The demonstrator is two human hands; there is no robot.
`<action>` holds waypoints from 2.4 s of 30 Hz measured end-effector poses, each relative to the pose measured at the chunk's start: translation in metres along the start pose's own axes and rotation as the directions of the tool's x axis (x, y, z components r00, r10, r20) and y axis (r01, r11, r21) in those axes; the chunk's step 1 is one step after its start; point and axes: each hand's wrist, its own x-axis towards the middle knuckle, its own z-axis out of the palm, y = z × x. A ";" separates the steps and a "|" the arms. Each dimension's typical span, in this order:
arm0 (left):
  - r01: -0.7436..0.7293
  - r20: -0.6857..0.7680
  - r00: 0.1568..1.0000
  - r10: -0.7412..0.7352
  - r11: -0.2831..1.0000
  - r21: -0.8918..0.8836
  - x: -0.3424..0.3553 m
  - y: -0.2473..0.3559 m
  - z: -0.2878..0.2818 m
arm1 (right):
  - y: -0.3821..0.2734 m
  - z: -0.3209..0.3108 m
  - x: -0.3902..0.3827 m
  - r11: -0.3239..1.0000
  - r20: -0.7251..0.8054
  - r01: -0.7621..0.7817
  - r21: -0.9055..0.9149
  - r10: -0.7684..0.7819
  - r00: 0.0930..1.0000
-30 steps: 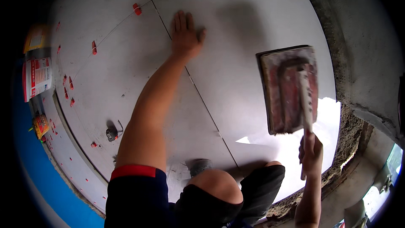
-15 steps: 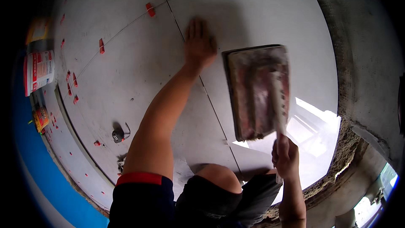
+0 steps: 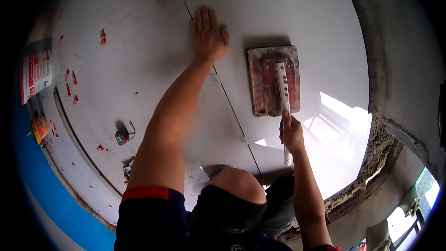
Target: The person applies mortar to a large floor tile using a trowel, positions the tile on the floor, and uses a float to press it down.
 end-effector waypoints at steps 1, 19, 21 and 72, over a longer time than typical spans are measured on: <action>-0.012 -0.018 1.000 0.012 1.000 0.005 0.001 0.001 0.000 | -0.008 -0.007 0.005 0.992 0.060 -0.019 0.129 0.012 0.998; -0.037 -0.071 0.997 0.043 0.996 0.078 -0.005 -0.010 0.009 | -0.015 -0.025 -0.024 0.997 0.043 -0.063 0.049 0.061 0.997; -0.010 -0.040 0.999 0.012 0.999 0.047 -0.005 -0.013 0.004 | -0.061 -0.042 -0.048 0.976 0.045 -0.058 0.208 0.050 0.998; 0.217 0.216 0.953 -0.211 0.976 -0.002 0.008 0.014 -0.017 | -0.272 0.002 0.153 0.859 -0.092 0.428 -0.281 -0.468 0.879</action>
